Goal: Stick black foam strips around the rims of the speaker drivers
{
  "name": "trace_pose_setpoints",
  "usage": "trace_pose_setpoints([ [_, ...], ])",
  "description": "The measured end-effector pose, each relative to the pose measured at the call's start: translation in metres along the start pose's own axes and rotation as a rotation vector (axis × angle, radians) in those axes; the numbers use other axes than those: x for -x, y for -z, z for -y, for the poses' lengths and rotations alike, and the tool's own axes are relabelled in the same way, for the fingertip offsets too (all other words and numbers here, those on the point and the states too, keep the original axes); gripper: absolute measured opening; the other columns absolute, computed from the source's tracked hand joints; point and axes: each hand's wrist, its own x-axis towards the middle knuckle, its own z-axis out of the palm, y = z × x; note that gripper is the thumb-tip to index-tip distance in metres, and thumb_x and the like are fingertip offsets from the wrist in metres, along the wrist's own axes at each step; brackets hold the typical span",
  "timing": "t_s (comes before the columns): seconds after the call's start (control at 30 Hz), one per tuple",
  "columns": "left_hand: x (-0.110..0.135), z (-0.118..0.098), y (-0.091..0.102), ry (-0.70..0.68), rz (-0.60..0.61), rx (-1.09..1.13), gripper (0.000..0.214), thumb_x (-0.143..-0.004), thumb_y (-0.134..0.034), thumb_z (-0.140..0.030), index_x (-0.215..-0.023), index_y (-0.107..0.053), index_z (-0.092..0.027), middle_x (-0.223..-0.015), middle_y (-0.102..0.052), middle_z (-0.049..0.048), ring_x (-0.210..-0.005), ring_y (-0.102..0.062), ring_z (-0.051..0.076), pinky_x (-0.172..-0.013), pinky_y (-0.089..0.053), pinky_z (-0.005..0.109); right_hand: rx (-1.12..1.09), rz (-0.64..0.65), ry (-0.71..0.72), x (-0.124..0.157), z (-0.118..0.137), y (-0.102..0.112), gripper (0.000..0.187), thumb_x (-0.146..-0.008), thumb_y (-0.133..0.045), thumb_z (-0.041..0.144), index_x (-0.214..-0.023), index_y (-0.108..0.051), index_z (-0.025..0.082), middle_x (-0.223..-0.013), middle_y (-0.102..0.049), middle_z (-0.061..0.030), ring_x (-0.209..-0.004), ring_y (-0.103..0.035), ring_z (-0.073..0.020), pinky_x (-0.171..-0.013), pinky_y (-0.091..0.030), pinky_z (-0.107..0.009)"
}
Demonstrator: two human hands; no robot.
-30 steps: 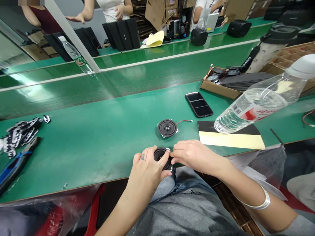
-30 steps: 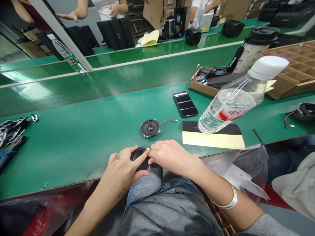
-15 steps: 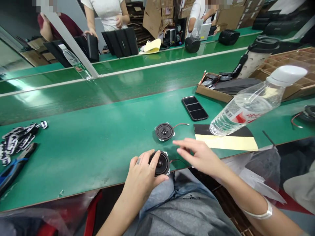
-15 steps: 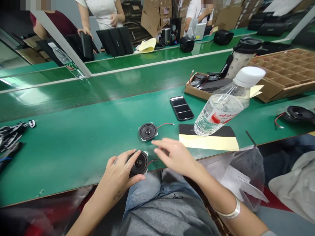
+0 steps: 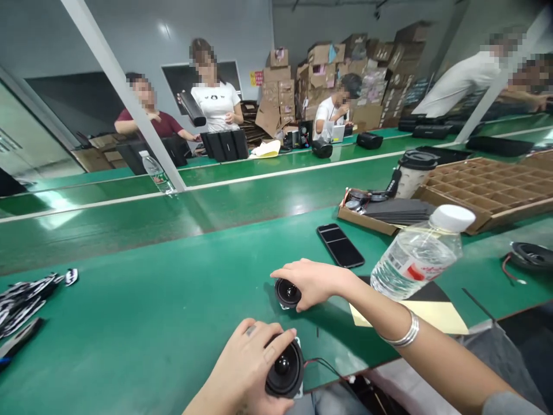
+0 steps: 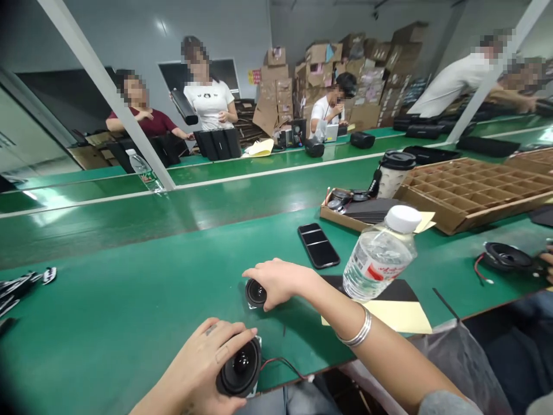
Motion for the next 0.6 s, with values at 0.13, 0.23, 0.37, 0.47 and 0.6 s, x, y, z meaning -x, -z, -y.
trace_pose_setpoints([
  [0.13,-0.023,0.062,0.03,0.144,-0.065,0.071,0.055,-0.056,-0.064,-0.031,-0.11,-0.051,-0.027,-0.106,-0.063,0.0006,-0.09,-0.06,0.019,-0.082,-0.046,0.032,-0.126,-0.241,-0.149,-0.032,-0.031,0.032,0.079,-0.058,-0.072,0.028,-0.13,-0.039,0.021,-0.121,-0.053,-0.0098,-0.109,-0.049,-0.0261,-0.09,-0.039,-0.036],
  [0.23,-0.06,0.132,0.039,0.584,-0.44,0.092,0.044,-0.06,-0.063,-0.043,-0.1,-0.055,-0.024,-0.101,-0.063,0.002,-0.096,-0.058,0.02,-0.087,-0.044,0.031,-0.138,-0.425,-0.319,-0.067,-0.066,0.048,0.076,-0.065,-0.067,0.028,-0.132,-0.032,0.018,-0.127,-0.045,-0.0122,-0.116,-0.043,-0.0262,-0.094,-0.036,-0.037],
  [0.37,-0.121,0.213,0.023,0.838,-0.692,-0.033,0.053,-0.073,-0.048,-0.053,-0.11,-0.044,-0.016,-0.105,-0.06,0.0113,-0.094,-0.059,0.023,-0.08,-0.047,0.034,-0.156,-0.602,-0.542,-0.121,-0.11,0.051,0.061,-0.077,-0.06,0.032,-0.129,-0.034,0.015,-0.123,-0.045,-0.0129,-0.112,-0.044,-0.0274,-0.091,-0.037,-0.046],
  [0.47,-0.16,0.248,0.004,0.902,-0.704,-0.071,0.056,-0.071,-0.049,-0.058,-0.11,-0.045,-0.018,-0.102,-0.062,0.0107,-0.095,-0.058,0.025,-0.075,-0.047,0.034,-0.145,-0.674,-0.643,-0.154,-0.13,0.05,0.044,-0.083,-0.054,0.034,-0.122,-0.043,0.016,-0.119,-0.048,-0.0103,-0.107,-0.048,-0.0247,-0.089,-0.039,-0.047],
  [0.6,-0.191,0.271,-0.023,0.951,-0.606,-0.005,0.045,-0.07,-0.05,-0.056,-0.094,-0.054,-0.019,-0.092,-0.065,0.0104,-0.082,-0.061,0.029,-0.064,-0.046,0.036,-0.061,-0.679,-0.708,-0.181,-0.147,0.042,0.053,-0.07,-0.067,0.031,-0.116,-0.047,0.013,-0.11,-0.054,-0.0114,-0.1,-0.052,-0.0244,-0.083,-0.044,-0.041],
])
